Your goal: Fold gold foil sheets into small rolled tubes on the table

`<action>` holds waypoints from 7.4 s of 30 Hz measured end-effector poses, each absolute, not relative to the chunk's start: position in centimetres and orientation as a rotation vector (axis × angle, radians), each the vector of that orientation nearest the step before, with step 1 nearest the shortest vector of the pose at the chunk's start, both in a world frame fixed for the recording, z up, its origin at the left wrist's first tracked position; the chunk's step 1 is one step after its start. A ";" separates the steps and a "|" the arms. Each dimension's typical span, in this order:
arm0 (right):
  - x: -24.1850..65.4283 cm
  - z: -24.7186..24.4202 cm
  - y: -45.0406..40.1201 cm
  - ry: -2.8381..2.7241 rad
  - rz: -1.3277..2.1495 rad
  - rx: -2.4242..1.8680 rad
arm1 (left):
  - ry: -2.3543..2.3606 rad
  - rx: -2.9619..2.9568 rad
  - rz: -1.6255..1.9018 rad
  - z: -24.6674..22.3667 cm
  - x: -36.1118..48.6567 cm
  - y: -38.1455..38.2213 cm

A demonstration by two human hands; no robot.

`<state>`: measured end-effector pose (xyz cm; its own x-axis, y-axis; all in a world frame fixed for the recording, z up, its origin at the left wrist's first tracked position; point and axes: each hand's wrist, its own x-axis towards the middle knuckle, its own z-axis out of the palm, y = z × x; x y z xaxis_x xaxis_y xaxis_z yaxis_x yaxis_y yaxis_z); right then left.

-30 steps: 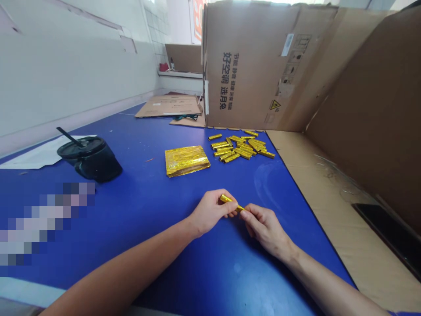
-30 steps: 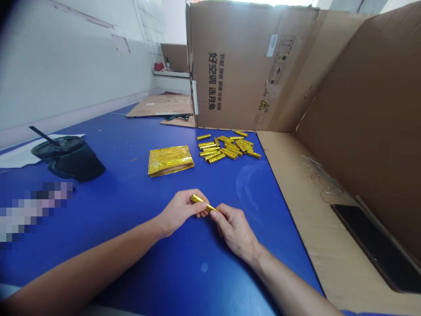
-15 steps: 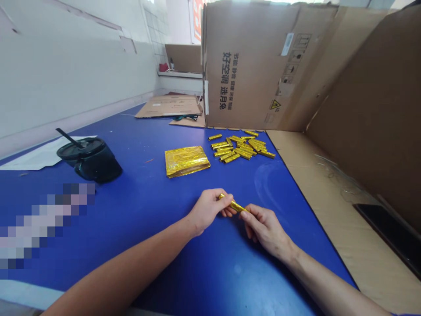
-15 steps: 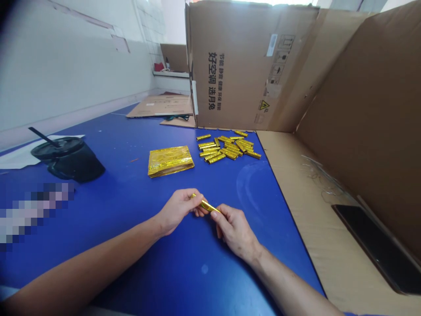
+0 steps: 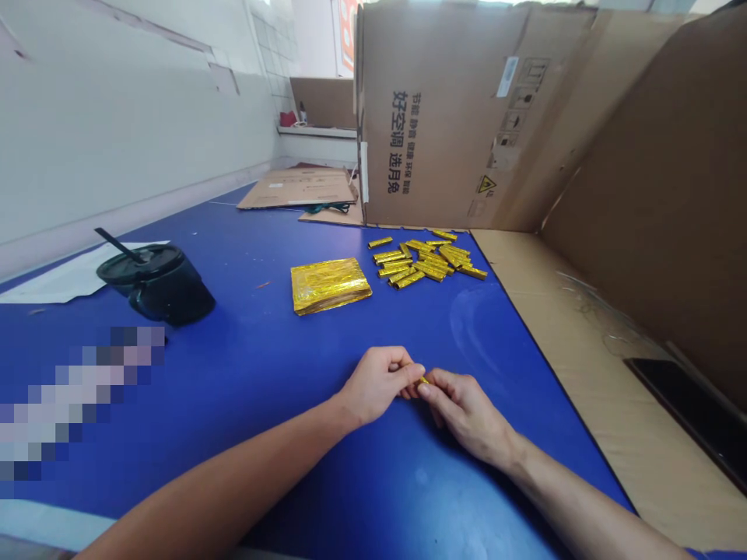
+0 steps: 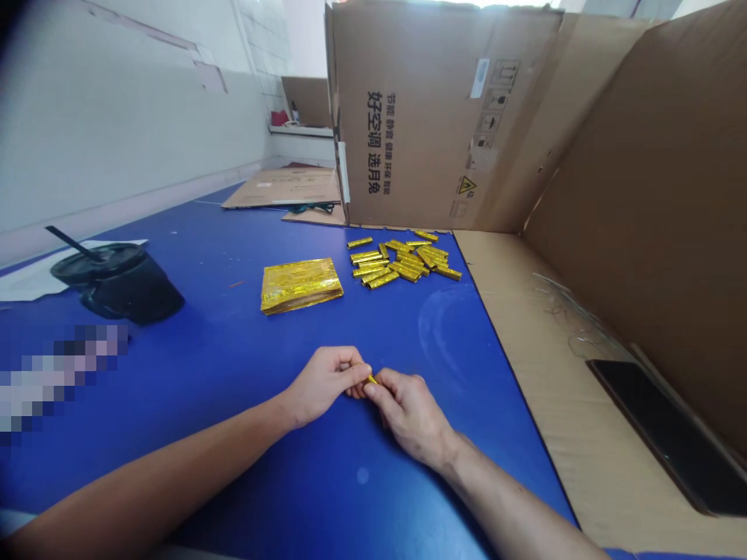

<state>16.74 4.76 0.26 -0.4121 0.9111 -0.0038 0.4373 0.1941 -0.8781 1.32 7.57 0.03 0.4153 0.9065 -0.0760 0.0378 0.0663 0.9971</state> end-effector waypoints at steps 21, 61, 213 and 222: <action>17.7 0.1 5.6 -2.068 0.734 -1.449 | 0.993 1.427 0.930 0.9 -0.1 9.3; 17.7 -1.0 5.6 -2.215 0.431 -1.227 | 0.928 1.434 0.857 -0.4 0.5 8.7; 17.7 -0.5 6.2 -1.385 1.079 -1.256 | 0.998 1.344 0.975 0.1 0.2 9.2; 17.5 -0.3 5.9 -1.502 0.966 -1.188 | 1.019 1.242 1.063 0.0 0.3 9.2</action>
